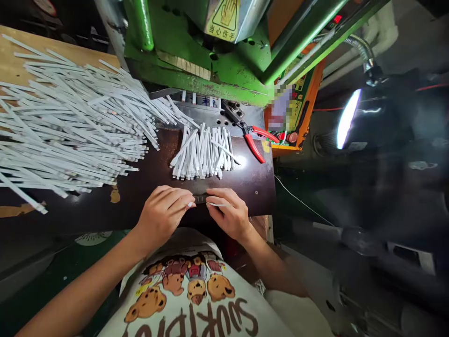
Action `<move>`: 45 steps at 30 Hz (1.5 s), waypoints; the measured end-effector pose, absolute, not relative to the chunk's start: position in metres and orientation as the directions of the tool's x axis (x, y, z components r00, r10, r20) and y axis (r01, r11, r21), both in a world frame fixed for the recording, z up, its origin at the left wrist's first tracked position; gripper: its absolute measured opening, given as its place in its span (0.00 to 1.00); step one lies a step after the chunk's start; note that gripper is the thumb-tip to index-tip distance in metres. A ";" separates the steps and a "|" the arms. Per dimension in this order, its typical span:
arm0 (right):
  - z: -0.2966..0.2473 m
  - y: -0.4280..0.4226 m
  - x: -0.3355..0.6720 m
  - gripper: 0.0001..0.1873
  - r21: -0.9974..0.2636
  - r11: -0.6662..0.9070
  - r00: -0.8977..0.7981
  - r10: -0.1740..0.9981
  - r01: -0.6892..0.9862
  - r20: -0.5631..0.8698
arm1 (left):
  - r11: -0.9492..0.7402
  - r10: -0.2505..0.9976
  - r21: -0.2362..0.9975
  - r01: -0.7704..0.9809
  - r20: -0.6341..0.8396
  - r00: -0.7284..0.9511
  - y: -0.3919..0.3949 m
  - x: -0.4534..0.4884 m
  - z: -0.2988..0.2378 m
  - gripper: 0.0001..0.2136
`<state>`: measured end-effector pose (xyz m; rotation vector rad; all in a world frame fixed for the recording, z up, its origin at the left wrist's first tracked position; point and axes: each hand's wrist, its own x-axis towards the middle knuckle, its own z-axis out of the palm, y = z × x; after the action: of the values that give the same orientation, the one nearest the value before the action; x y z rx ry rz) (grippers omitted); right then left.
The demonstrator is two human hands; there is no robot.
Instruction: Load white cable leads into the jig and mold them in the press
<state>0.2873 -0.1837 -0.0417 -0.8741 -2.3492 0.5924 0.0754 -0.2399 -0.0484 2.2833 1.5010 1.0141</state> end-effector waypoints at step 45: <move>-0.010 -0.087 0.170 0.09 -0.384 0.733 -0.816 0.568 0.561 -0.107 | -0.404 0.720 0.330 0.853 0.690 0.074 -0.194 -0.037 -0.019 0.07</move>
<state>0.1697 -0.0871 -0.0102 -0.9475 -2.9082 0.6345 -0.0372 -0.1935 -0.0194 2.4128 1.7892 1.3723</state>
